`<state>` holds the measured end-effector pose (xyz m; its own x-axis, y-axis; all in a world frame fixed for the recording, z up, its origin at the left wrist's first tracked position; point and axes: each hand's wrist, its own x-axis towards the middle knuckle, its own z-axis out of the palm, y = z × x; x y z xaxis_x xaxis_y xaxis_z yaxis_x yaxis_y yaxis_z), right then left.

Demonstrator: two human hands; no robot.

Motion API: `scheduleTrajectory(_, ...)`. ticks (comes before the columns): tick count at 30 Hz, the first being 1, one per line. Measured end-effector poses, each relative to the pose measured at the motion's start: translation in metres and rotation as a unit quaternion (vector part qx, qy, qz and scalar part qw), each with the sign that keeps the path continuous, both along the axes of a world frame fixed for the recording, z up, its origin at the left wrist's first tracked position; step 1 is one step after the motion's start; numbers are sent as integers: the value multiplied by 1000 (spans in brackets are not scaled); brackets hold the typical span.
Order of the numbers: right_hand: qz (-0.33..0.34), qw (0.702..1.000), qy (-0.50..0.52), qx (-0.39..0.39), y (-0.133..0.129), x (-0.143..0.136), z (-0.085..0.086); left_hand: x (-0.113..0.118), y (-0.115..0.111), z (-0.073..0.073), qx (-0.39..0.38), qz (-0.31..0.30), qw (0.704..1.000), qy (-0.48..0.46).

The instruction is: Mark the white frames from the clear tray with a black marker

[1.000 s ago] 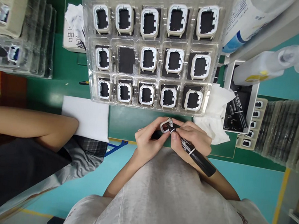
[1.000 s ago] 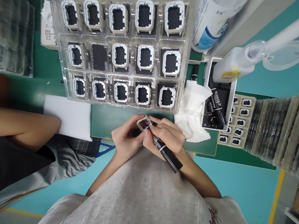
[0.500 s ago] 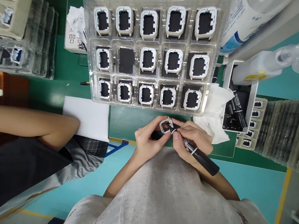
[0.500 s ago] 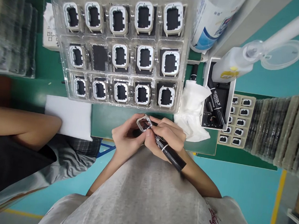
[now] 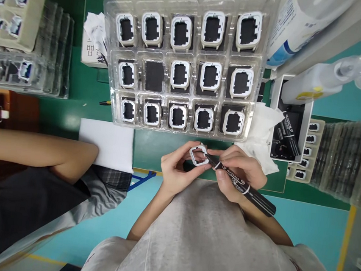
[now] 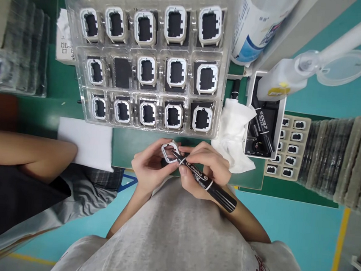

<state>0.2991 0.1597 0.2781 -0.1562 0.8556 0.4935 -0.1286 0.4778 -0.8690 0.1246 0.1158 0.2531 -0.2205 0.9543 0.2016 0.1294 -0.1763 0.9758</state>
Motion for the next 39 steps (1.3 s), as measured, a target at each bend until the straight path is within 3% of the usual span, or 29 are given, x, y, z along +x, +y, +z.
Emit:
scheduleTrajectory(6,10,999,17,-36,2,-1,0,1,-1,0,-6,10,1000,-26)
scheduleTrajectory(18,4,1000,11,-4,2,-2,-3,0,-2,-2,-3,1,999,-41)
scheduleTrajectory(31,64,980,139,-130,5,11,-5,4,-7,-2,-13,-4,1000,4)
scheduleTrajectory(35,81,973,164,-138,6,12,-4,-7,-8,10,20,-11,999,50)
scheduleTrajectory(39,111,962,211,-129,4,12,-6,-38,15,39,94,46,973,207)
